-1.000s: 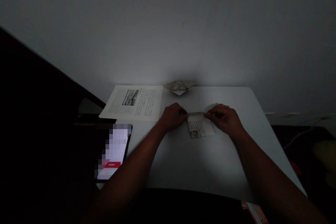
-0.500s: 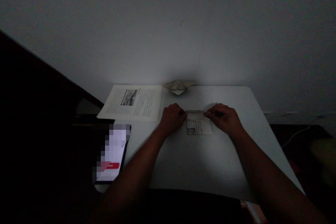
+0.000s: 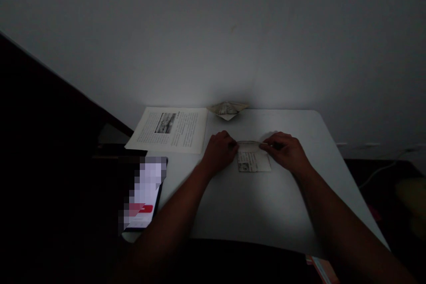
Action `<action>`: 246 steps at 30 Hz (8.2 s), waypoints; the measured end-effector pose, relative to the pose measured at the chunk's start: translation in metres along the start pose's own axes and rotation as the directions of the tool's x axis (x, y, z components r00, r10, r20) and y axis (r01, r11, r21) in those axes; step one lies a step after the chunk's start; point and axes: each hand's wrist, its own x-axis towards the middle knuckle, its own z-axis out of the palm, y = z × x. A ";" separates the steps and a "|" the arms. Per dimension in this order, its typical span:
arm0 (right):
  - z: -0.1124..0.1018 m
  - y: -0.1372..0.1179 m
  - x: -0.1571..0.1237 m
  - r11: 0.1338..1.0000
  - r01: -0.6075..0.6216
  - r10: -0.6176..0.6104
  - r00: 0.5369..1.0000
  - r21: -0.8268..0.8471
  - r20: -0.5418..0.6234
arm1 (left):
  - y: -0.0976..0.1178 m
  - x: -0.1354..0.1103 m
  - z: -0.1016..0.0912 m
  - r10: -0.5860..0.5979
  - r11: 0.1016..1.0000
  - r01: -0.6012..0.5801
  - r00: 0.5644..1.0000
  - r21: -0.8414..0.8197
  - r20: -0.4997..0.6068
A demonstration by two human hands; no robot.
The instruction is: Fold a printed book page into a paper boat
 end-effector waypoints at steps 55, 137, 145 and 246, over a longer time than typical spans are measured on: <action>0.001 -0.003 0.000 0.999 -0.031 0.033 0.998 0.038 -0.054 | -0.003 -0.001 -0.005 0.107 0.993 -0.113 0.982 0.027 0.156; 0.003 0.003 0.004 0.989 0.087 -0.084 0.996 -0.123 0.029 | 0.014 0.013 0.003 0.143 0.987 -0.136 0.987 -0.087 0.079; 0.003 0.003 0.004 0.990 0.089 -0.083 0.995 -0.111 0.058 | 0.006 0.013 0.007 0.295 0.956 -0.288 0.940 -0.063 0.172; -0.002 -0.028 -0.012 0.996 0.063 -0.070 0.991 0.064 0.110 | -0.014 -0.037 -0.006 0.182 0.964 -0.196 0.979 -0.181 -0.090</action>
